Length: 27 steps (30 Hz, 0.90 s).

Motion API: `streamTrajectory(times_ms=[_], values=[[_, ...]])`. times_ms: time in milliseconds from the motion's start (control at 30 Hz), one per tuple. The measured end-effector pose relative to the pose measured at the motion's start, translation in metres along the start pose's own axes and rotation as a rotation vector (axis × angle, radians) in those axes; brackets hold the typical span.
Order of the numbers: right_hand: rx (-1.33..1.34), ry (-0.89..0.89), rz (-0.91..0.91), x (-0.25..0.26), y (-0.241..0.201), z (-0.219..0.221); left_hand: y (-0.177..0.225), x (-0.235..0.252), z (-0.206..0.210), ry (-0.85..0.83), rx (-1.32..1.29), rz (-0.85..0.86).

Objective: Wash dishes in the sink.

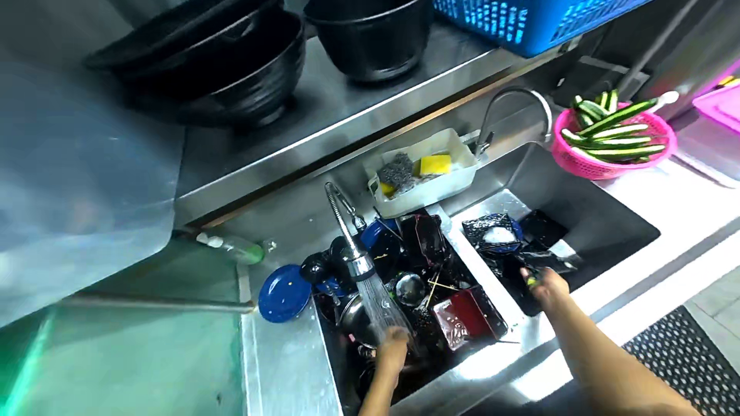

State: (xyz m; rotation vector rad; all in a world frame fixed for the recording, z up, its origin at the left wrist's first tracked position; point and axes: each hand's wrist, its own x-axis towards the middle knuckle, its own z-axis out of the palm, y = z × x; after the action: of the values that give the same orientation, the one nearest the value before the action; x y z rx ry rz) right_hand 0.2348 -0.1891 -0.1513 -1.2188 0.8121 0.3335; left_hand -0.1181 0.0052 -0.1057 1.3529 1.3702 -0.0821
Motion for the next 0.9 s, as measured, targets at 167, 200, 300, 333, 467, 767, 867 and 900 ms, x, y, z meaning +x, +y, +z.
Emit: streamTrajectory(times_ms=[167, 200, 300, 333, 467, 767, 867, 900], values=[[0.020, 0.013, 0.101, 0.009, 0.019, 0.001, 0.042, 0.011, 0.016, 0.002, -0.279, -0.256], [0.017, -0.011, 0.111, 0.004, 0.020, 0.002, 0.049, 0.018, 0.020, 0.012, -0.270, -0.268], [-0.023, -0.107, 0.098, -0.010, 0.012, 0.003, 0.056, 0.040, 0.033, 0.055, -0.239, -0.240], [-0.035, -0.142, 0.094, -0.015, 0.007, 0.003, 0.056, 0.045, 0.037, 0.065, -0.232, -0.228], [-0.059, -0.233, 0.087, -0.032, -0.014, -0.004, 0.047, 0.041, 0.033, 0.141, -0.240, -0.137], [-0.119, -0.313, 0.079, -0.080, -0.022, -0.014, -0.010, -0.006, -0.032, 0.138, -0.590, -0.202], [-0.204, -0.363, 0.047, -0.099, -0.016, -0.002, -0.014, -0.009, -0.045, 0.118, -0.530, -0.115], [-0.226, -0.379, 0.034, -0.104, -0.014, 0.001, -0.017, -0.008, -0.049, 0.122, -0.481, -0.036]])
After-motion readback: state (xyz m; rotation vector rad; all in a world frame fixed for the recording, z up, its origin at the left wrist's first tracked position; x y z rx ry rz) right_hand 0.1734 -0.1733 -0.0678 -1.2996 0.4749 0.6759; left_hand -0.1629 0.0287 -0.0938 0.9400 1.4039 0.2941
